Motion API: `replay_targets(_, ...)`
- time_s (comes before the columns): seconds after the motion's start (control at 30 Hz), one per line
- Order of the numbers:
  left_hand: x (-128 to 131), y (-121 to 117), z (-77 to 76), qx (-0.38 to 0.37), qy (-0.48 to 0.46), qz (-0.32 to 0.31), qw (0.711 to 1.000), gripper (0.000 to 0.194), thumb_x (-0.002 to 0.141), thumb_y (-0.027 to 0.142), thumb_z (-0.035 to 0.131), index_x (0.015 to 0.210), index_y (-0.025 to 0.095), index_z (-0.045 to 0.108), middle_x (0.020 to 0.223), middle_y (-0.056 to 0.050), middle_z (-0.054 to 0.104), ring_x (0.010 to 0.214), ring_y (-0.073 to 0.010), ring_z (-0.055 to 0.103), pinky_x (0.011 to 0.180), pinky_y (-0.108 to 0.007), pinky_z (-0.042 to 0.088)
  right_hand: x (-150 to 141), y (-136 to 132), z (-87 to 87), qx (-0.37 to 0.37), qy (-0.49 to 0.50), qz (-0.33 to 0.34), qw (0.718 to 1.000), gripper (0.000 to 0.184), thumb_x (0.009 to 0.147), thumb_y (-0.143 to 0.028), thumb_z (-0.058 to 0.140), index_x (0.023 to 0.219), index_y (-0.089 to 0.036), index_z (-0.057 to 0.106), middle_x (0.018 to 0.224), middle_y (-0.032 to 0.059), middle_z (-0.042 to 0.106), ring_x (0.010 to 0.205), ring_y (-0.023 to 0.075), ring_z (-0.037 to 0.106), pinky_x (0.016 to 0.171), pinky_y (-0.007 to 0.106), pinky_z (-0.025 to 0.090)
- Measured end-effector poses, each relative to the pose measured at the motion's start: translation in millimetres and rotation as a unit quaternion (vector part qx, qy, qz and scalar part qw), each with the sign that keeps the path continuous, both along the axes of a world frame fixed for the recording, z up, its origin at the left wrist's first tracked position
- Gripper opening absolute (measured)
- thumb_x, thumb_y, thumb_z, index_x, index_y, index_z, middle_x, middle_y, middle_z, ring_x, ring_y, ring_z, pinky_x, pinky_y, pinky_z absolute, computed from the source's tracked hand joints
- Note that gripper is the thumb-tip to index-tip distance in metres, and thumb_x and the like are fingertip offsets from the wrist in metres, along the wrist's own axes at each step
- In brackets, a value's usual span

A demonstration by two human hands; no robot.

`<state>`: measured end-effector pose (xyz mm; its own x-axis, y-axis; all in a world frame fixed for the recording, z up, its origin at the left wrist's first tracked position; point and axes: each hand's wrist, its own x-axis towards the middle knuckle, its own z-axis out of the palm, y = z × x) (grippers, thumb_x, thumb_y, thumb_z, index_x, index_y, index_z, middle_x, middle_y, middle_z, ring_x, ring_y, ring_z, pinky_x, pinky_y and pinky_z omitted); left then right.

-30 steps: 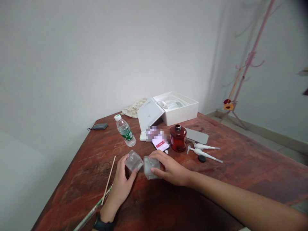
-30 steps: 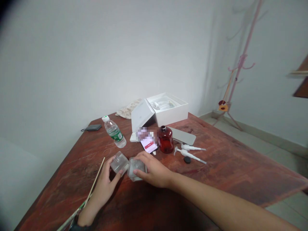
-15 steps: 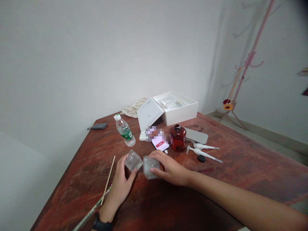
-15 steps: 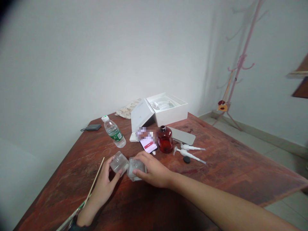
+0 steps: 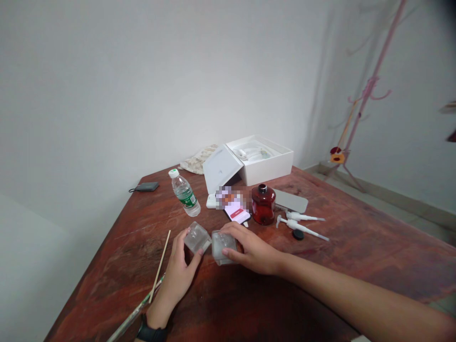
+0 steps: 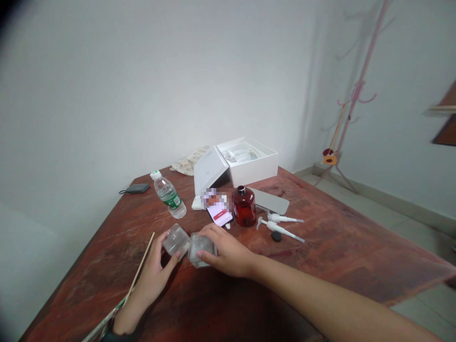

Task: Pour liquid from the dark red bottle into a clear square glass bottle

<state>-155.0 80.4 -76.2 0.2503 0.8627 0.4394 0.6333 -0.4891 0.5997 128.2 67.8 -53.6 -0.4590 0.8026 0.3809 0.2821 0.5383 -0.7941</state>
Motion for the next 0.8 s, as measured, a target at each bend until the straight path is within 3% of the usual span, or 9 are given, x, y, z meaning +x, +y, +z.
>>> replay_targets(0.33, 2, -2, -2.5, 0.005, -0.015, 0.013, 1.0, 0.059, 0.104, 0.041, 0.065, 0.155, 0.022, 0.042, 0.156, -0.019, 0.051, 0.149, -0.0371, 0.049, 0.126, -0.063, 0.037, 0, 0, 0.9, -0.007, -0.002, -0.001, 1.0, 0.037, 0.102, -0.035, 0.068, 0.134, -0.017, 0.063, 0.136, 0.0167, 0.064, 0.13, 0.0302, 0.063, 0.117, 0.05, 0.048)
replay_targets(0.43, 6, -6, 5.1, 0.019, -0.033, 0.031, 0.999, 0.062, 0.105, 0.041, 0.063, 0.158, 0.022, 0.037, 0.162, -0.02, 0.045, 0.154, -0.0389, 0.043, 0.128, -0.066, 0.034, 0, 0, 0.3, -0.002, 0.0, -0.003, 1.0, 0.038, 0.102, -0.036, 0.07, 0.134, -0.017, 0.064, 0.135, 0.0166, 0.064, 0.128, 0.0304, 0.065, 0.115, 0.05, 0.049)
replay_targets(0.5, 14, -11, 18.6, 0.045, -0.055, 0.044, 0.997, 0.058, 0.108, 0.041, 0.059, 0.159, 0.024, 0.036, 0.165, -0.019, 0.041, 0.157, -0.0382, 0.04, 0.128, -0.065, 0.033, 0, 0, 0.2, 0.001, 0.002, -0.007, 1.0, 0.037, 0.101, -0.036, 0.07, 0.133, -0.018, 0.065, 0.135, 0.0158, 0.065, 0.126, 0.0301, 0.065, 0.114, 0.05, 0.05)
replay_targets(0.57, 28, -18, 38.5, 0.107, -0.1, 0.055, 0.988, 0.048, 0.108, 0.038, 0.06, 0.152, 0.025, 0.045, 0.163, -0.016, 0.046, 0.155, -0.0376, 0.042, 0.129, -0.063, 0.035, 1, -1, 0.1, 0.003, 0.006, -0.009, 1.0, 0.036, 0.101, -0.036, 0.07, 0.133, -0.019, 0.066, 0.134, 0.0149, 0.066, 0.126, 0.0295, 0.065, 0.114, 0.049, 0.05)
replay_targets(0.67, 56, -29, 73.5, 0.175, -0.114, 0.017, 0.978, 0.039, 0.107, 0.031, 0.062, 0.144, 0.026, 0.051, 0.159, -0.014, 0.051, 0.154, -0.0362, 0.044, 0.129, -0.062, 0.034, 0, 0, -1.4, 0.003, 0.019, -0.008, 1.0, 0.038, 0.1, -0.035, 0.072, 0.134, -0.02, 0.066, 0.133, 0.0137, 0.067, 0.126, 0.029, 0.065, 0.115, 0.049, 0.05)
replay_targets(0.8, 101, -21, 106.8, 0.097, -0.047, -0.098, 0.989, 0.055, 0.103, 0.025, 0.065, 0.154, 0.024, 0.045, 0.156, -0.014, 0.055, 0.145, -0.0333, 0.054, 0.125, -0.054, 0.042, -3, 2, -6.6, -0.002, 0.053, -0.014, 0.998, 0.034, 0.096, -0.035, 0.075, 0.126, -0.018, 0.07, 0.127, 0.0139, 0.07, 0.12, 0.0317, 0.068, 0.111, 0.051, 0.052)
